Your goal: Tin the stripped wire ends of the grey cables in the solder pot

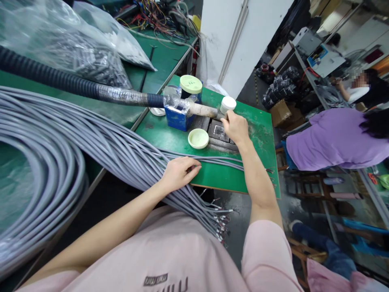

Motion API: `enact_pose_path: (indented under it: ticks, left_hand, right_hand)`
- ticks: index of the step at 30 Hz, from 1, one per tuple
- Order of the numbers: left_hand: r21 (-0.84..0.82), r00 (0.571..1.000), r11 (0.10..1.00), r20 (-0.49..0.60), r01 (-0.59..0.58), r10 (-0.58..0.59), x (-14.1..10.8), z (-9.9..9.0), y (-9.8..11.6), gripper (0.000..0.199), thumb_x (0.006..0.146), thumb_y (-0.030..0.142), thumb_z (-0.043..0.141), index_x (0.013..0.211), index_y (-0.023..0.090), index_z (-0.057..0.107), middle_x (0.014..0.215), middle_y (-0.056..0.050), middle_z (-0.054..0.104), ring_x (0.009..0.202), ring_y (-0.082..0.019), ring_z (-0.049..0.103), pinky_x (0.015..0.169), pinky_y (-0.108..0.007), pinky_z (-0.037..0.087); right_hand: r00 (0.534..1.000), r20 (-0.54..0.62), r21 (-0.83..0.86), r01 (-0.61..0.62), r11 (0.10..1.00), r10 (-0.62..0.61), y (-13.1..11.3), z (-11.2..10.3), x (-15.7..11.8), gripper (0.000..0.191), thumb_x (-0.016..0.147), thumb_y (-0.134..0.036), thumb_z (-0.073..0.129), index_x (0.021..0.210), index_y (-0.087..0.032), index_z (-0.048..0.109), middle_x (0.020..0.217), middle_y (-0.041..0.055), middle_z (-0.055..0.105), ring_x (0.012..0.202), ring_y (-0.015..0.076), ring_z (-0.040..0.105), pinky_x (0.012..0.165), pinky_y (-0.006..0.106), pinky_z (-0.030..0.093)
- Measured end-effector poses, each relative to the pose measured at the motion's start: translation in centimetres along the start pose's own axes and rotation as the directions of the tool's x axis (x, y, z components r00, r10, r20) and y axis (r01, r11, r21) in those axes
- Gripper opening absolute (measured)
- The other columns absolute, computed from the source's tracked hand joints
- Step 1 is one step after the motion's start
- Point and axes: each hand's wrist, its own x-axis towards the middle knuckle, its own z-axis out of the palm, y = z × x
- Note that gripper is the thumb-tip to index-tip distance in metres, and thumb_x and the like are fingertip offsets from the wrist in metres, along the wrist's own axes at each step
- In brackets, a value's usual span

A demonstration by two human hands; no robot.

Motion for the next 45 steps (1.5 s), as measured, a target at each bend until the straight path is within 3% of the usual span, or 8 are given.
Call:
enact_pose_path:
  ticks: [6, 14, 21, 24, 28, 36, 40, 45]
  left_hand:
    - [0.002, 1.0, 1.0, 0.005, 0.006, -0.006, -0.1, 0.1, 0.0, 0.017, 0.091, 0.03, 0.052, 0.09, 0.021, 0.066, 0.075, 0.001, 0.068, 0.071, -0.015, 0.061, 0.07, -0.027, 0.043]
    - [-0.017, 1.0, 1.0, 0.022, 0.018, -0.018, 0.1, 0.1, -0.1, 0.018, 0.092, 0.031, 0.052, 0.09, 0.021, 0.066, 0.077, 0.0, 0.069, 0.072, -0.015, 0.061, 0.072, -0.028, 0.043]
    - [-0.04, 1.0, 0.999, 0.016, 0.016, -0.015, 0.0, 0.0, 0.4, 0.019, 0.092, 0.029, 0.05, 0.088, 0.021, 0.066, 0.08, -0.002, 0.069, 0.074, -0.015, 0.062, 0.072, -0.028, 0.043]
    - [-0.05, 1.0, 0.999, 0.005, 0.005, -0.005, 0.1, 0.1, 0.5, 0.016, 0.09, 0.027, 0.051, 0.088, 0.021, 0.066, 0.074, -0.001, 0.068, 0.07, -0.015, 0.061, 0.069, -0.027, 0.043]
    - [-0.047, 1.0, 0.999, -0.02, 0.011, -0.012, 0.3, 0.2, 0.5, 0.013, 0.089, 0.025, 0.053, 0.087, 0.021, 0.065, 0.073, 0.0, 0.067, 0.069, -0.014, 0.061, 0.069, -0.027, 0.043]
    - [-0.023, 0.999, 1.0, -0.033, 0.015, -0.016, 0.5, 0.4, 0.3, 0.013, 0.088, 0.023, 0.053, 0.088, 0.022, 0.066, 0.075, 0.0, 0.068, 0.07, -0.014, 0.062, 0.069, -0.026, 0.044]
    - [-0.009, 1.0, 1.0, -0.016, 0.021, -0.021, 0.4, 0.2, 0.3, 0.015, 0.089, 0.025, 0.052, 0.087, 0.021, 0.067, 0.077, -0.001, 0.069, 0.071, -0.015, 0.063, 0.068, -0.026, 0.045]
    - [-0.025, 0.998, 0.998, -0.029, 0.054, -0.055, -0.1, 0.5, -0.3, 0.018, 0.089, 0.029, 0.052, 0.091, 0.021, 0.068, 0.086, -0.003, 0.072, 0.077, -0.015, 0.064, 0.073, -0.027, 0.045]
  right_hand:
    - [1.0, 0.028, -0.028, 0.003, 1.0, -0.003, 0.1, 0.7, 0.0, 0.017, 0.087, -0.032, 0.056, 0.09, -0.017, 0.062, 0.081, 0.0087, 0.071, 0.072, 0.0237, 0.062, 0.065, 0.031, 0.038]
    - [0.999, 0.001, -0.05, -0.038, 0.998, 0.039, 0.6, -0.8, -0.2, 0.016, 0.086, -0.031, 0.057, 0.09, -0.017, 0.063, 0.079, 0.0093, 0.07, 0.072, 0.0249, 0.062, 0.065, 0.031, 0.038]
    - [0.992, 0.005, 0.052, -0.124, 0.991, 0.124, 4.1, -1.2, 0.0, 0.013, 0.081, -0.032, 0.059, 0.077, -0.02, 0.061, 0.074, 0.0069, 0.068, 0.072, 0.0231, 0.063, 0.067, 0.031, 0.041]
    - [0.927, 0.192, 0.288, -0.367, 0.885, 0.322, 7.1, -0.6, 0.8, 0.015, 0.078, -0.032, 0.063, 0.071, -0.02, 0.058, 0.071, 0.0044, 0.068, 0.072, 0.0196, 0.064, 0.067, 0.028, 0.045]
    - [0.876, 0.324, 0.384, -0.466, 0.797, 0.356, 10.1, 1.0, 2.0, 0.013, 0.078, -0.026, 0.063, 0.07, -0.018, 0.058, 0.059, 0.0026, 0.065, 0.057, 0.0153, 0.064, 0.055, 0.024, 0.049]
    - [0.814, 0.369, 0.464, -0.579, 0.67, 0.448, 10.6, 3.8, 2.5, 0.013, 0.075, -0.018, 0.07, 0.082, -0.01, 0.063, 0.056, 0.0038, 0.065, 0.044, 0.0115, 0.06, 0.045, 0.022, 0.052]
    - [0.832, 0.308, 0.512, -0.554, 0.656, 0.462, 9.9, 2.5, 0.7, 0.026, 0.074, -0.019, 0.07, 0.096, -0.005, 0.065, 0.06, 0.0056, 0.067, 0.047, 0.0116, 0.061, 0.046, 0.021, 0.05]
    - [0.856, 0.256, 0.608, -0.503, 0.614, 0.448, 8.3, -1.3, -5.7, 0.029, 0.078, -0.026, 0.067, 0.103, -0.012, 0.068, 0.083, 0.0067, 0.072, 0.065, 0.0111, 0.067, 0.061, 0.022, 0.055]
